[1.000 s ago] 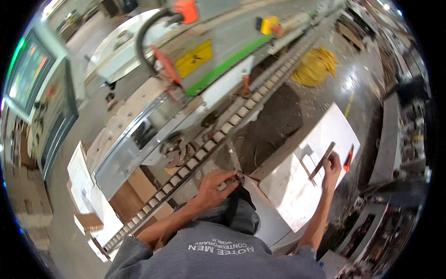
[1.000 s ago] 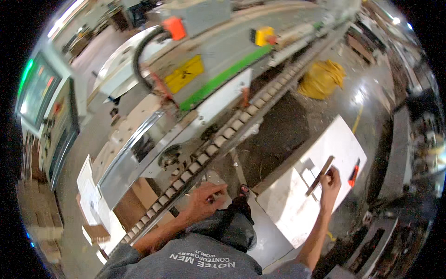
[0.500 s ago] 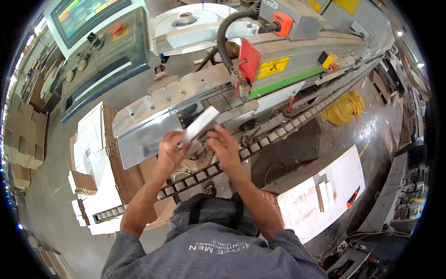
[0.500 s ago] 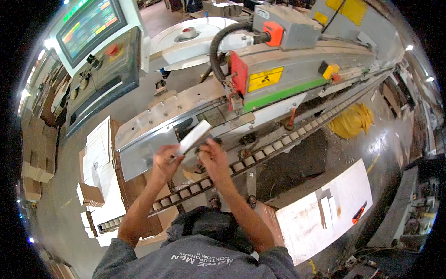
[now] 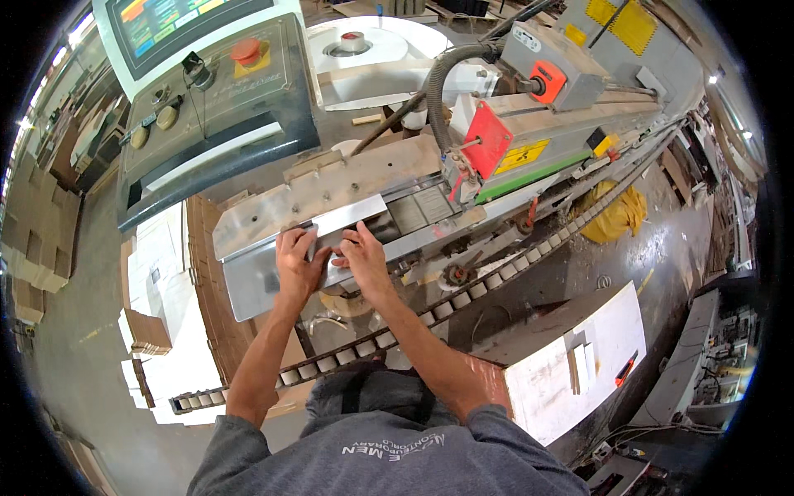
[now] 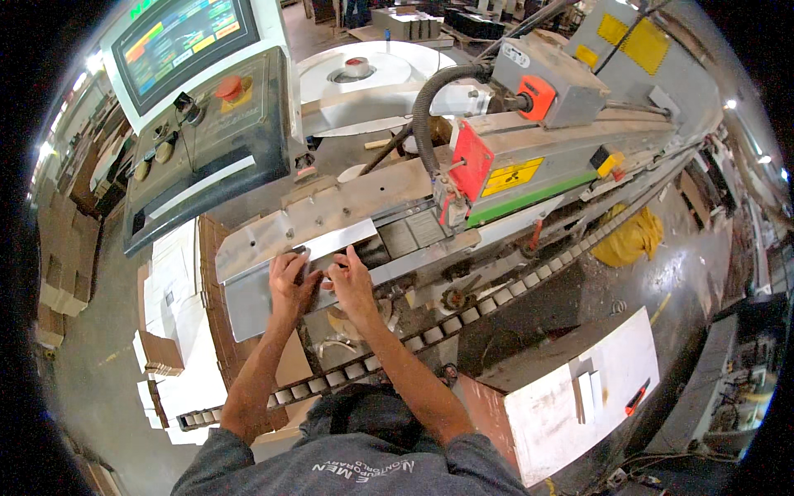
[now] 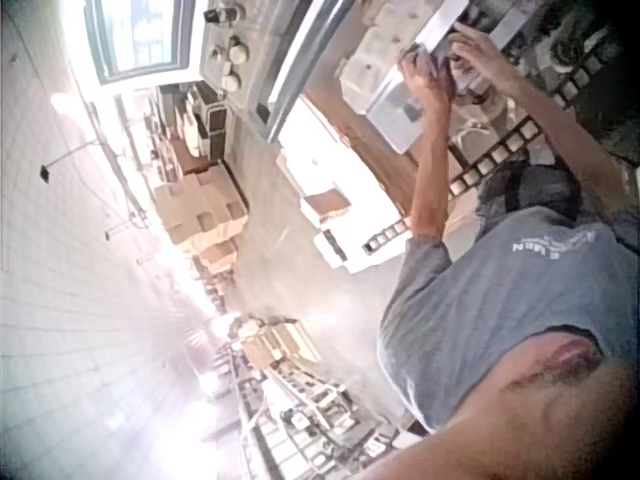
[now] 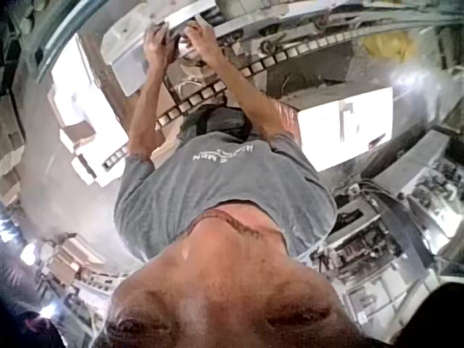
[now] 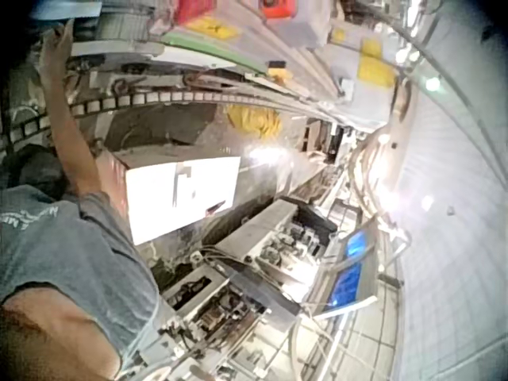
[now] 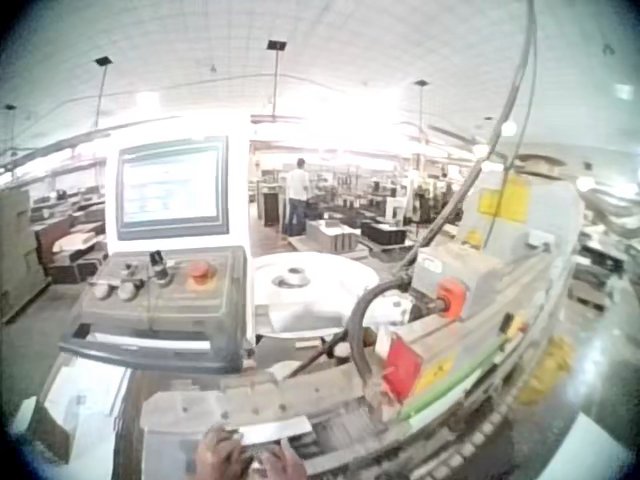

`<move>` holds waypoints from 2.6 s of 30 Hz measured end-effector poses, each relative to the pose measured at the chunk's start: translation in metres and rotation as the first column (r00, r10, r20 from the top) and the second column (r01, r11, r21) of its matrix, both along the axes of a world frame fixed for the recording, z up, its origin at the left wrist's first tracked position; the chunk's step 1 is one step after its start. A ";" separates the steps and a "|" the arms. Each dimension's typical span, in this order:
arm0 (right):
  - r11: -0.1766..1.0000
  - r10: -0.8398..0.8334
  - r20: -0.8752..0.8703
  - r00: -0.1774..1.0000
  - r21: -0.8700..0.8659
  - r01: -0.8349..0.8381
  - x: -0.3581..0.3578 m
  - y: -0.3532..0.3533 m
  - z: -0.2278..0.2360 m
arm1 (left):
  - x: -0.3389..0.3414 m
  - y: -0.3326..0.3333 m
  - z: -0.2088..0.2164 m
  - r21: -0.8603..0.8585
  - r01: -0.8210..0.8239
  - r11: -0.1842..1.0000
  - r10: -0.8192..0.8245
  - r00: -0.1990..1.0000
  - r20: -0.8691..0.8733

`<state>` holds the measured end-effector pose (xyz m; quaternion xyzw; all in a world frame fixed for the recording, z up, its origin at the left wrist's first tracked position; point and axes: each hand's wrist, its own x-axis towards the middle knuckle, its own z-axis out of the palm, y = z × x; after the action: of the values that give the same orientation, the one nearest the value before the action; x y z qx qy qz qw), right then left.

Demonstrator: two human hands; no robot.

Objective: The person feeds small panels into an edge-banding machine one by one, then walks to a conveyor belt to collect a stack of processed panels and places them on a workbench.

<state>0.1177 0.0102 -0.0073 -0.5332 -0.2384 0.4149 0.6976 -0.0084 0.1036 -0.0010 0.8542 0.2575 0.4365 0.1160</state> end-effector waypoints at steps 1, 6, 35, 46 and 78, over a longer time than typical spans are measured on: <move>1.000 -0.003 0.000 1.000 0.000 0.003 0.001 0.002 -0.001 | -0.001 0.000 0.000 -0.052 -0.047 0.998 0.047 0.999 -0.004; 1.000 0.013 0.031 0.999 -0.023 -0.013 -0.001 0.003 0.005 | 0.000 0.007 -0.002 -0.040 -0.094 0.995 0.095 0.995 0.014; 0.967 -0.251 0.492 0.834 0.087 0.239 0.127 -0.054 -0.005 | 0.185 -0.025 0.002 -0.009 0.128 0.992 -0.129 0.988 -0.082; 0.947 -0.297 0.480 0.825 0.036 0.320 0.115 -0.155 0.031 | 0.223 -0.032 0.004 -0.061 0.266 0.962 -0.271 0.956 -0.111; 0.747 -0.594 0.289 0.751 -0.149 0.648 0.104 -0.362 0.042 | 0.094 -0.215 0.064 -0.470 0.597 0.650 -0.653 0.755 0.057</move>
<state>0.2219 -0.3520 0.0343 -0.7054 -0.0710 0.1206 0.6949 0.0853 -0.1114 0.0628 0.8612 0.0490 0.2443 0.4430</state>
